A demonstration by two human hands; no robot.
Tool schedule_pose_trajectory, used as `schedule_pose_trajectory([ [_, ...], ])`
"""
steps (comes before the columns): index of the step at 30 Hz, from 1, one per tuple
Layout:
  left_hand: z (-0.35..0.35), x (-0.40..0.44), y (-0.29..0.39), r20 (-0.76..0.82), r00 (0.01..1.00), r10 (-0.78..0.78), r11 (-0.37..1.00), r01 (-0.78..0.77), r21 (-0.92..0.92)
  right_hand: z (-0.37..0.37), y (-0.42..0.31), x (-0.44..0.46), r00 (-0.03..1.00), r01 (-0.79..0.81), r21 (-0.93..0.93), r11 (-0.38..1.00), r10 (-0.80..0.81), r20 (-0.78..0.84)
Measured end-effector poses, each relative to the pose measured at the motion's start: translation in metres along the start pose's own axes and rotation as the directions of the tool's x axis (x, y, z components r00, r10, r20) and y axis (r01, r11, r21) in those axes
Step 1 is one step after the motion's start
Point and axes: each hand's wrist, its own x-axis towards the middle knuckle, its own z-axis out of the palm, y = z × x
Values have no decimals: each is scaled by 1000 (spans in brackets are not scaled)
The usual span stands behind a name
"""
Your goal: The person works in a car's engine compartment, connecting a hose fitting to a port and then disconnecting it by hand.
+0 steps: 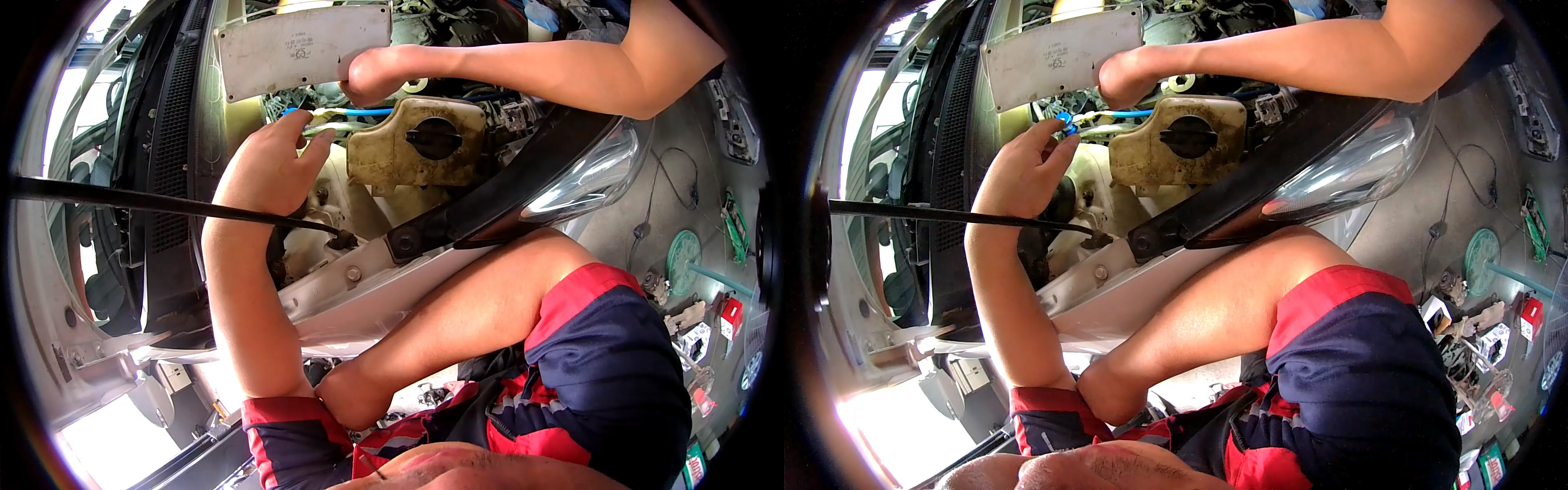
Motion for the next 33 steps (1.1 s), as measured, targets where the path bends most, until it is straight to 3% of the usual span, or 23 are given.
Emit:
schedule_pose_trajectory([
  [16,0,0,0,1,1000,6,1000,-6,14,-2,0,-1,999,-5,-10,1000,6,33],
  [22,-6,0,6,74,996,-54,998,54,-10,-2,-1,-2,999,-18,-10,1000,19,34],
  [31,-7,0,9,76,994,-79,997,80,-5,0,0,-2,1000,-19,12,1000,20,-15],
  [33,-3,0,3,25,999,-26,1000,26,4,1,0,-2,999,-38,18,999,38,-14],
])
